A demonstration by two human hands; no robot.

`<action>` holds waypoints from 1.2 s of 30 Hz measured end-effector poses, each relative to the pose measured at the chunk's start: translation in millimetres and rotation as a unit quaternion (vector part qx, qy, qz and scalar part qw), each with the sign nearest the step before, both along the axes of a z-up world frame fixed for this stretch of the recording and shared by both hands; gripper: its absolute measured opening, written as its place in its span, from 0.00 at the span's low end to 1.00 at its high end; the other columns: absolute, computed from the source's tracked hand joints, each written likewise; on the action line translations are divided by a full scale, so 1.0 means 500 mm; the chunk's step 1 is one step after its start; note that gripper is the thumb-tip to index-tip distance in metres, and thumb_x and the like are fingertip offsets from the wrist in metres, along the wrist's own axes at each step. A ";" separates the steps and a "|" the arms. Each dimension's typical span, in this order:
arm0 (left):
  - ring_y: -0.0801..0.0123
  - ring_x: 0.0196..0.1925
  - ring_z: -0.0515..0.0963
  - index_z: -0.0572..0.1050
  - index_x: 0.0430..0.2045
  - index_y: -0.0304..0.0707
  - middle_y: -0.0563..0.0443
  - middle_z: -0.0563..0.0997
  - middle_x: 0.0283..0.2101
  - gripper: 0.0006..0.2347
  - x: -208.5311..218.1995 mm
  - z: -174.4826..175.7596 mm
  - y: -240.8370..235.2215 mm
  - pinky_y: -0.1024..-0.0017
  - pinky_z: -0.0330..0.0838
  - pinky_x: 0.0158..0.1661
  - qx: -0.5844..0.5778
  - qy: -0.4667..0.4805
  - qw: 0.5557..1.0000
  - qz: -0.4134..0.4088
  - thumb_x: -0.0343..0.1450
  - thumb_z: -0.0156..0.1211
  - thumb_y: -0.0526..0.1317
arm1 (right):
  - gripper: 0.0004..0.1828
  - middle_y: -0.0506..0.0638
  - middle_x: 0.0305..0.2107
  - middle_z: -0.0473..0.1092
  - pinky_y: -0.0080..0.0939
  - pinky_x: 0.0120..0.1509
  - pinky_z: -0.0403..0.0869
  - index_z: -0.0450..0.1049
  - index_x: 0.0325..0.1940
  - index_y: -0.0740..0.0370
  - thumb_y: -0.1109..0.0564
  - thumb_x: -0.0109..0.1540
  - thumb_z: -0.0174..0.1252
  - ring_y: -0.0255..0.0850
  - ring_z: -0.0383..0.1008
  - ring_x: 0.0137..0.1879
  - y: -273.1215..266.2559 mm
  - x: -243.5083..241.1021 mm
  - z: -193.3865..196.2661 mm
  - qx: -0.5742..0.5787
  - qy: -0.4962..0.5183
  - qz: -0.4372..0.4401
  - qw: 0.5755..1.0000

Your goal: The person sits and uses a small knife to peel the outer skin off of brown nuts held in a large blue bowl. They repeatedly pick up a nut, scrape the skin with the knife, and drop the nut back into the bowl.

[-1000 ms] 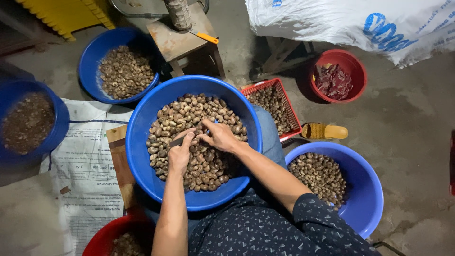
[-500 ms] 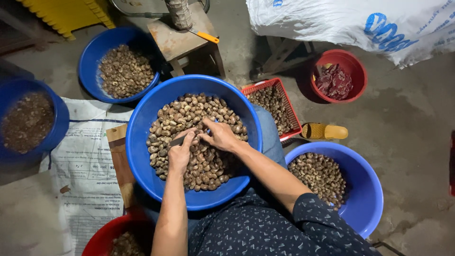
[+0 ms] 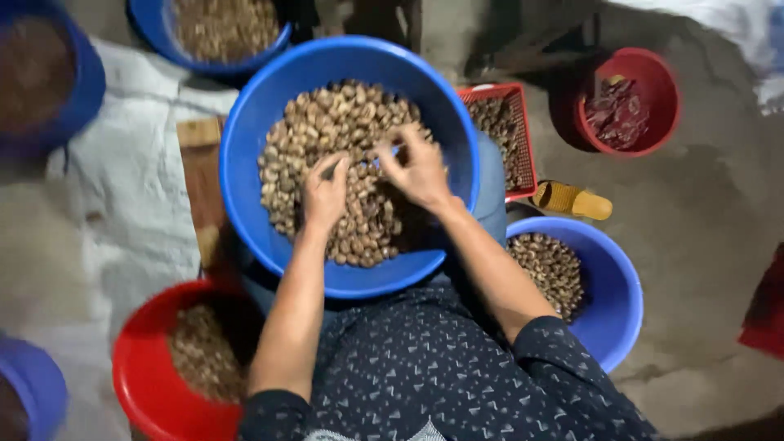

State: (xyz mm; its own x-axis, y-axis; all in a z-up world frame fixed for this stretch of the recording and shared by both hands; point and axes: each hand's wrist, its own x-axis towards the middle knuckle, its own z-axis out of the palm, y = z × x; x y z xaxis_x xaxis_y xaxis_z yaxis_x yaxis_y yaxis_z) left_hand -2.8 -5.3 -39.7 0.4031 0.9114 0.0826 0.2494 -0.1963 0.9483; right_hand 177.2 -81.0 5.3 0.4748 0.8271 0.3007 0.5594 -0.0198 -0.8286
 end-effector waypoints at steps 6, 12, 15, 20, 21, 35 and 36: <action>0.48 0.42 0.84 0.82 0.42 0.42 0.45 0.83 0.37 0.07 -0.007 0.011 0.000 0.59 0.79 0.41 0.112 0.021 0.993 -0.025 0.79 0.56 0.41 | 0.12 0.55 0.31 0.66 0.40 0.40 0.71 0.71 0.47 0.63 0.66 0.64 0.67 0.45 0.70 0.33 -0.219 0.138 0.029 0.136 -0.025 -0.137 0.981; 0.43 0.42 0.83 0.80 0.41 0.38 0.40 0.83 0.37 0.07 0.001 0.024 0.004 0.56 0.78 0.42 0.150 0.020 0.987 -0.048 0.78 0.55 0.38 | 0.12 0.62 0.38 0.70 0.52 0.52 0.69 0.68 0.51 0.63 0.53 0.73 0.61 0.48 0.70 0.44 -0.573 0.307 -0.244 -0.050 0.006 -0.292 0.955; 0.49 0.42 0.85 0.80 0.40 0.41 0.44 0.84 0.37 0.05 -0.002 0.008 0.010 0.62 0.79 0.42 0.153 -0.008 0.988 -0.034 0.78 0.56 0.38 | 0.25 0.69 0.37 0.72 0.66 0.54 0.69 0.73 0.42 0.66 0.39 0.70 0.63 0.67 0.73 0.48 -0.755 0.334 -0.388 -0.244 -0.035 -0.357 0.901; 0.51 0.41 0.85 0.81 0.41 0.36 0.39 0.83 0.38 0.07 -0.045 0.096 -0.042 0.62 0.79 0.43 0.083 -0.019 0.996 -0.009 0.78 0.56 0.37 | 0.24 0.64 0.37 0.72 0.62 0.55 0.70 0.75 0.41 0.62 0.36 0.65 0.64 0.61 0.74 0.47 -0.818 0.236 -0.381 -0.260 -0.011 -0.423 0.868; 0.54 0.40 0.86 0.81 0.41 0.35 0.39 0.84 0.39 0.08 -0.064 0.131 -0.062 0.63 0.79 0.45 0.032 -0.015 0.999 -0.020 0.79 0.54 0.37 | 0.24 0.62 0.37 0.72 0.60 0.55 0.70 0.76 0.41 0.60 0.35 0.63 0.64 0.58 0.74 0.47 -0.820 0.211 -0.383 -0.268 0.001 -0.451 0.851; 0.44 0.44 0.84 0.82 0.40 0.35 0.39 0.85 0.39 0.06 -0.126 0.099 -0.177 0.56 0.79 0.43 0.116 -0.033 0.992 0.022 0.77 0.58 0.36 | 0.17 0.61 0.48 0.72 0.52 0.66 0.67 0.69 0.59 0.67 0.63 0.68 0.62 0.55 0.73 0.57 -0.350 0.063 0.012 0.103 -0.130 -0.090 0.982; 0.44 0.44 0.85 0.83 0.41 0.36 0.39 0.85 0.40 0.06 -0.126 0.122 -0.179 0.55 0.79 0.44 0.118 -0.036 0.992 0.037 0.77 0.58 0.35 | 0.17 0.56 0.48 0.74 0.52 0.67 0.64 0.74 0.56 0.62 0.59 0.65 0.66 0.54 0.74 0.55 -0.321 0.025 0.036 0.093 -0.210 -0.049 0.972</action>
